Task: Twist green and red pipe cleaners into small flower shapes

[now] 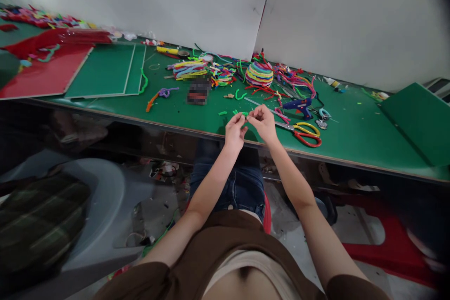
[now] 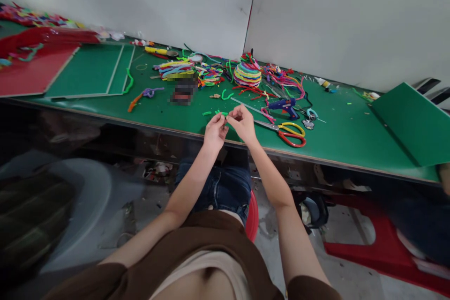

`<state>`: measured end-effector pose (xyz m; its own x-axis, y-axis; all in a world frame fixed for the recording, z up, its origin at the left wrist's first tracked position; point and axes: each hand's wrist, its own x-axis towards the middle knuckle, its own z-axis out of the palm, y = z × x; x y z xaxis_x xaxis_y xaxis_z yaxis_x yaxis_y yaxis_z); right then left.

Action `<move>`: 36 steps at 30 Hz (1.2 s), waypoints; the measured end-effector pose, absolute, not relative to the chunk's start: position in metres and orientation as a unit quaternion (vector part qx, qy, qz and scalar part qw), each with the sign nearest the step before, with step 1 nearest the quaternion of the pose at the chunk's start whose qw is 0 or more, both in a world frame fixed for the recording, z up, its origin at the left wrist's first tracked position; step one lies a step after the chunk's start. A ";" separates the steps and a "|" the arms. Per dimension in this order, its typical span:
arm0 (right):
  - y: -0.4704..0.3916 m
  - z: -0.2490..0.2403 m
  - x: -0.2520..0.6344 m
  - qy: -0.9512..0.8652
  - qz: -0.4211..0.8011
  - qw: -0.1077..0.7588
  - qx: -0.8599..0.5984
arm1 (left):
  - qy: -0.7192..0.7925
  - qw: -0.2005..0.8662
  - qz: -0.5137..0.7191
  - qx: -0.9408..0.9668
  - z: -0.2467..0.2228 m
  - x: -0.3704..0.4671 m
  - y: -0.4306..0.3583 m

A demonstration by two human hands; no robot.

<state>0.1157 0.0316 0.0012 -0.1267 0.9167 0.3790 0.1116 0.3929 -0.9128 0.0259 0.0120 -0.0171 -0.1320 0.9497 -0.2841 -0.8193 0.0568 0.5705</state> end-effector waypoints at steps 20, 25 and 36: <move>0.030 0.046 0.149 -0.867 0.157 0.291 -0.373 | 0.456 0.261 0.344 0.778 0.027 -0.034 0.032; 0.037 0.036 0.154 -0.831 0.196 0.337 -0.396 | 0.447 0.268 0.372 0.768 0.022 -0.030 0.035; 0.033 0.033 0.147 -0.797 0.185 0.377 -0.433 | 0.468 0.193 0.471 0.722 0.013 -0.016 0.028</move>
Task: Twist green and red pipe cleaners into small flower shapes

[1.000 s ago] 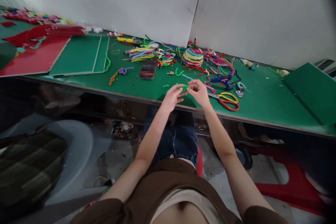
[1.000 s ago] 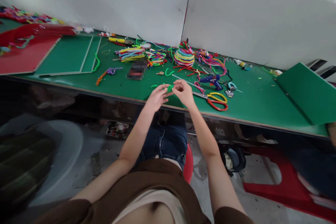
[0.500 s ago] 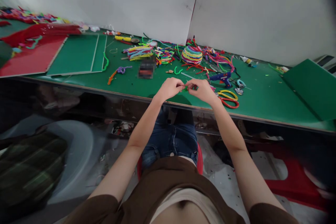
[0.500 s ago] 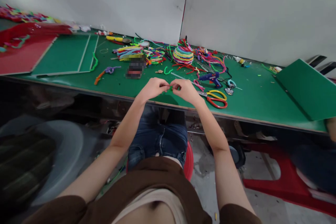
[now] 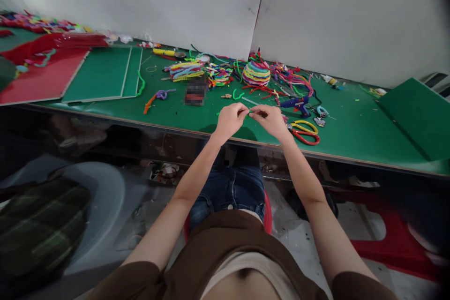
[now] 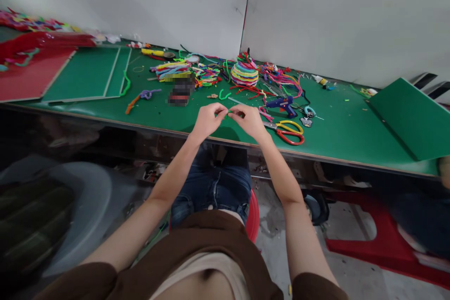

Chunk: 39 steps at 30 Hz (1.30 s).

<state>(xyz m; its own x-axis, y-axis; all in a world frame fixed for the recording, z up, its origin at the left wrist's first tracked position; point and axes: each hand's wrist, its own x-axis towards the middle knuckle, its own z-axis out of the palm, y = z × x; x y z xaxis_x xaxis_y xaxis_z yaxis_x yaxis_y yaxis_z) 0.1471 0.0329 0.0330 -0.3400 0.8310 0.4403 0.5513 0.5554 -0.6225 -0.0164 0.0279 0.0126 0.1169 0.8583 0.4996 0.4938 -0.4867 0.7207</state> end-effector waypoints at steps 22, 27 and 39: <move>0.045 -0.004 0.124 -0.604 0.353 0.551 -0.455 | 0.471 0.463 0.655 0.367 -0.013 0.030 0.033; 0.047 0.022 0.150 -0.744 0.277 0.427 -0.433 | 0.417 0.479 0.492 0.596 0.007 -0.017 0.036; 0.044 0.033 0.142 -0.741 0.231 0.454 -0.438 | 0.451 0.266 0.529 0.668 0.015 -0.003 0.031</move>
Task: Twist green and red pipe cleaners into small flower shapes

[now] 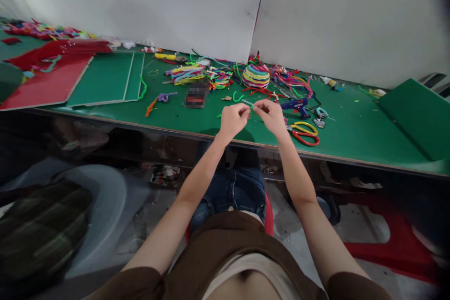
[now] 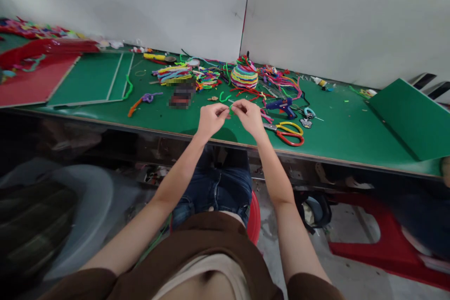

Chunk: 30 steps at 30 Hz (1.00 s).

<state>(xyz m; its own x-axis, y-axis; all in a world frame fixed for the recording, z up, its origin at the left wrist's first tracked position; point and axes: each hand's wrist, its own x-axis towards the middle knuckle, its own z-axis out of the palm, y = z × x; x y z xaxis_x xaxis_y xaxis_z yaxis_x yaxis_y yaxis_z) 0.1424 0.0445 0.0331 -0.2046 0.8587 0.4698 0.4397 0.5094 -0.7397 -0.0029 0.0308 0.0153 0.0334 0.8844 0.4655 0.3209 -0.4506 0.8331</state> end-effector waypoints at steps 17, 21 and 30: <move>0.035 0.037 0.152 -0.817 0.153 0.345 -0.436 | 0.423 0.303 0.449 0.727 0.015 -0.024 0.029; 0.034 0.047 0.152 -0.841 0.120 0.318 -0.421 | 0.400 0.293 0.441 0.748 0.018 -0.020 0.032; 0.030 0.054 0.157 -0.813 0.170 0.382 -0.406 | 0.348 0.305 0.477 0.747 0.023 -0.019 0.026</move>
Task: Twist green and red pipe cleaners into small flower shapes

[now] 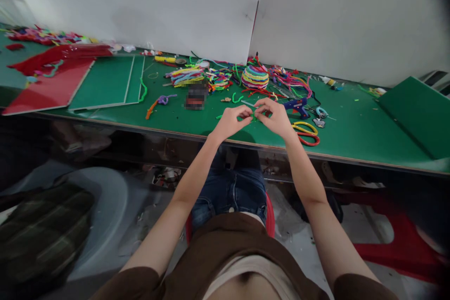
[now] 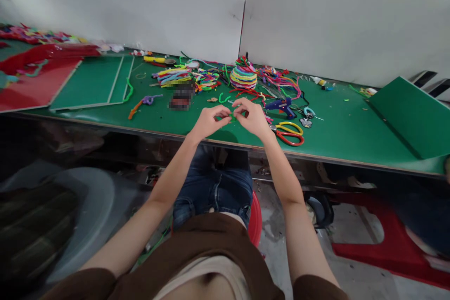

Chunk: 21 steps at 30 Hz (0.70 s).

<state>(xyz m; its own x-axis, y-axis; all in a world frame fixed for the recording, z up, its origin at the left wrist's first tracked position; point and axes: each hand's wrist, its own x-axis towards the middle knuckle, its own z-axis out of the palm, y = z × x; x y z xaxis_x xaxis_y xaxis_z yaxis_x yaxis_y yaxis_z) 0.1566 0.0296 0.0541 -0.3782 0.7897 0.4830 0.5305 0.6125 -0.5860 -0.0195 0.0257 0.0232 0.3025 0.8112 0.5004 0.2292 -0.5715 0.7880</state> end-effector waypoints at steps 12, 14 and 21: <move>0.034 0.039 0.147 -0.677 0.389 0.489 -0.389 | 0.295 0.410 0.567 0.651 0.002 -0.010 0.036; 0.036 0.034 0.145 -0.645 0.411 0.507 -0.397 | 0.306 0.402 0.586 0.633 -0.001 -0.006 0.036; 0.035 0.021 0.142 -0.607 0.366 0.561 -0.428 | 0.355 0.397 0.656 0.535 -0.010 0.009 0.033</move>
<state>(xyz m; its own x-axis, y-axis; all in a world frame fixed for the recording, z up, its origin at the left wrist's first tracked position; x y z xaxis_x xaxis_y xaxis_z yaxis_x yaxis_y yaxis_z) 0.1419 0.0349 0.0215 -0.0059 0.9300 0.3674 0.1082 0.3659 -0.9244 0.0088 0.0329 -0.0099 -0.1134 0.9004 0.4201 -0.1404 -0.4331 0.8903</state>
